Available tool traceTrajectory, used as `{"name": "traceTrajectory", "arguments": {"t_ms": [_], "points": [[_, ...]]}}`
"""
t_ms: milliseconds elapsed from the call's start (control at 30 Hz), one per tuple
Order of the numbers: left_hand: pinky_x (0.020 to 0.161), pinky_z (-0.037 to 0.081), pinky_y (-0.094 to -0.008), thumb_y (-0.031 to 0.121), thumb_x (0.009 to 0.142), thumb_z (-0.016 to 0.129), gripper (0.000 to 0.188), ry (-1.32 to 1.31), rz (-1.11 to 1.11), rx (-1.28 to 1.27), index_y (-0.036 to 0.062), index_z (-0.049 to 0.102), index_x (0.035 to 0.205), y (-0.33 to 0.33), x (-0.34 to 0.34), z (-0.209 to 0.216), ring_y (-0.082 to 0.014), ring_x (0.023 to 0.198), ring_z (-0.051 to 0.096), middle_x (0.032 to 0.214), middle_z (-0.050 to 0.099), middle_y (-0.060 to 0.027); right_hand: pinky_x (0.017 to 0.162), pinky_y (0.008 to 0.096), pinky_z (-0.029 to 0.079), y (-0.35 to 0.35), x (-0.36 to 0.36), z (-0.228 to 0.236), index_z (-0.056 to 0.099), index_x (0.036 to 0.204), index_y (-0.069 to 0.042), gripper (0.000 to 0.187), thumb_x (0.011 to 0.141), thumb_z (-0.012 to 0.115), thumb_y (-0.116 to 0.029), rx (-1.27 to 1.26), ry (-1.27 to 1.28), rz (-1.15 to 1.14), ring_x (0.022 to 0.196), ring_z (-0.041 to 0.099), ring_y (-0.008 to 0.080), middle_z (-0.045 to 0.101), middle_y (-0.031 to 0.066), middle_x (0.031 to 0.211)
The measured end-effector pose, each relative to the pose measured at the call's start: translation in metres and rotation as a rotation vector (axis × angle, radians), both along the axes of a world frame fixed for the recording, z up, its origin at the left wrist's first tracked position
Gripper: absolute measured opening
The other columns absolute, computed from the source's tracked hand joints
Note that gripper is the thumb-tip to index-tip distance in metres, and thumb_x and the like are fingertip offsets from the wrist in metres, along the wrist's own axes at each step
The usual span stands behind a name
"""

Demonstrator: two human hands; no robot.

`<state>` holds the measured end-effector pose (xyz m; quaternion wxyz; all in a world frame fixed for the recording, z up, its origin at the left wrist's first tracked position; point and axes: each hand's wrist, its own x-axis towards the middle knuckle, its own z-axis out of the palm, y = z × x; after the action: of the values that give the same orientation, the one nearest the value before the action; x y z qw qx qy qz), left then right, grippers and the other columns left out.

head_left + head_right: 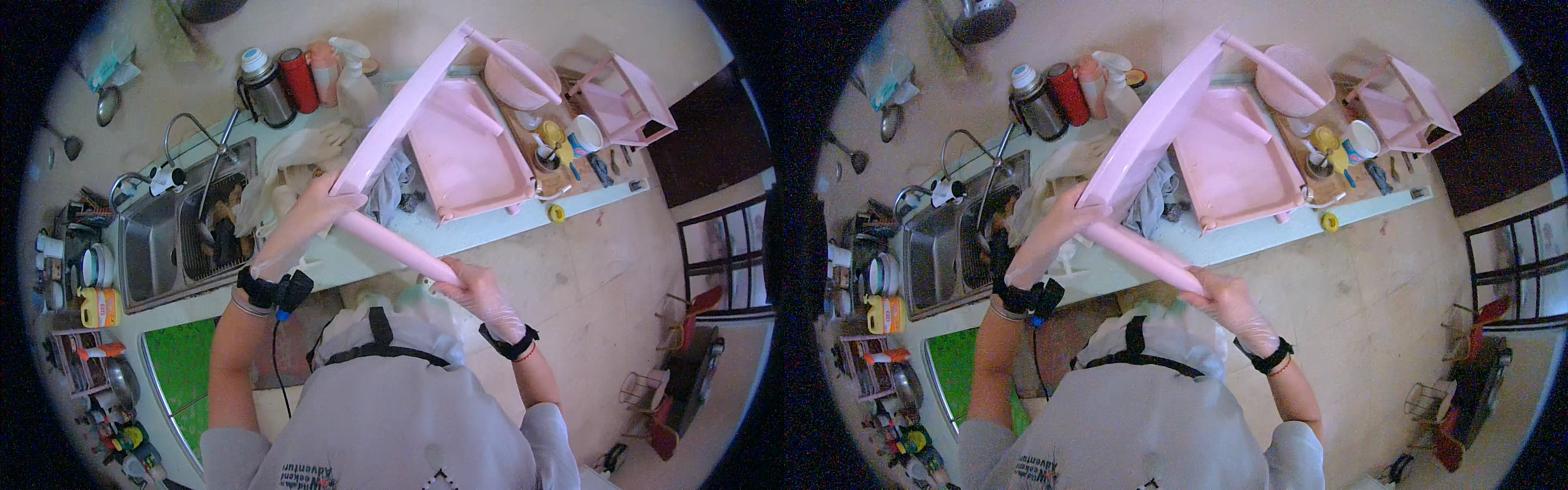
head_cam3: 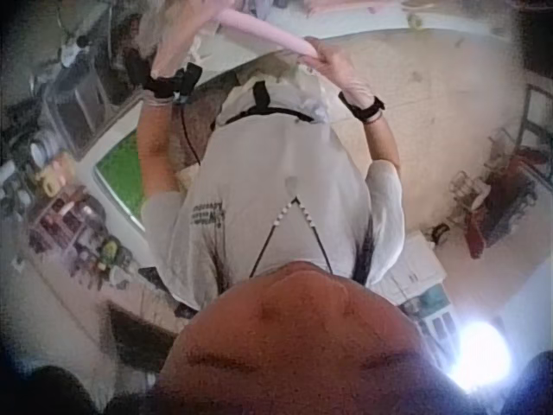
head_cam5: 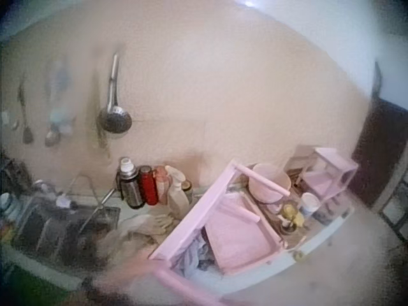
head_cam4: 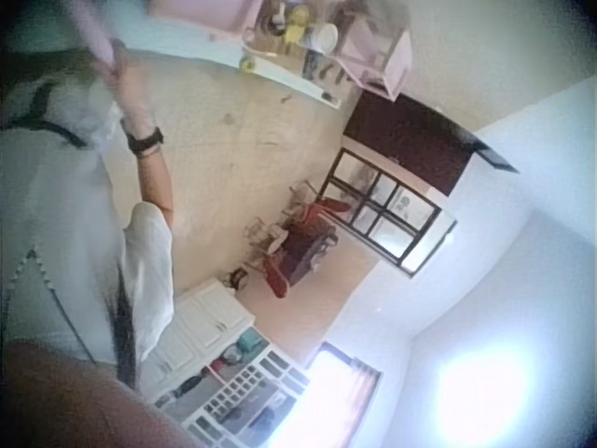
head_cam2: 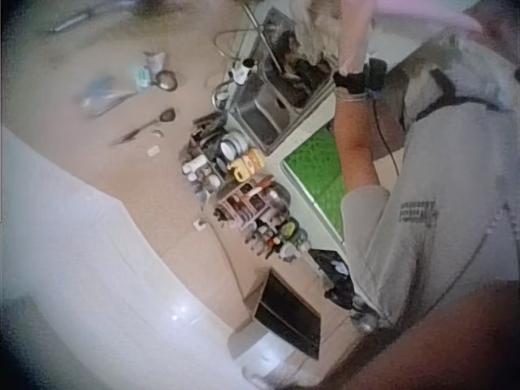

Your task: The person assembles a pink plastic kitchen trolley by fitting a shelf onto supporting legs and then wipes a round white container with a cloth before placing it and a yellow pitcher on the top shelf.

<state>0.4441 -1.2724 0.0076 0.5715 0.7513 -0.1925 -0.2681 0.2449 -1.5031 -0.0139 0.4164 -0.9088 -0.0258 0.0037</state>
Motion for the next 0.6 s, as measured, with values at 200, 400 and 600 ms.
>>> {"name": "traceTrajectory", "arguments": {"t_ms": [200,400,600], "points": [[0.073,0.044,-0.026,0.024,0.078,0.062,0.041,-0.231,0.167,0.168,-0.003,0.056,0.108,-0.031,0.001,0.018,-0.0139,0.08,0.057,0.09,0.062,-0.0084,0.059,0.0415,0.048,-0.004,-0.004,-0.005,0.055,0.111,-0.006,0.042,0.08,0.064,-0.034,-0.135,-0.103,-0.006,0.068,0.062,0.034,0.062,0.018,0.076],[0.072,0.046,-0.0296,0.017,0.084,0.055,0.027,-0.444,0.383,0.219,0.0002,0.059,0.105,-0.032,-0.024,0.048,-0.0177,0.079,0.06,0.088,0.063,-0.0164,0.055,0.0415,0.047,-0.03,-0.009,0.022,0.053,0.111,-0.007,0.042,0.081,0.062,-0.035,-0.127,-0.209,0.128,0.063,0.061,0.0322,0.06,0.0165,0.069],[0.065,0.045,-0.0254,0.017,0.088,0.051,0.027,-0.413,0.536,0.035,-0.001,0.058,0.108,-0.039,-0.048,0.09,-0.012,0.071,0.054,0.085,0.06,-0.0031,0.065,0.0401,0.049,-0.07,0.007,0.081,0.056,0.111,-0.004,0.044,0.08,0.062,-0.034,-0.038,-0.313,0.406,0.07,0.061,0.031,0.063,0.0143,0.08]]}}
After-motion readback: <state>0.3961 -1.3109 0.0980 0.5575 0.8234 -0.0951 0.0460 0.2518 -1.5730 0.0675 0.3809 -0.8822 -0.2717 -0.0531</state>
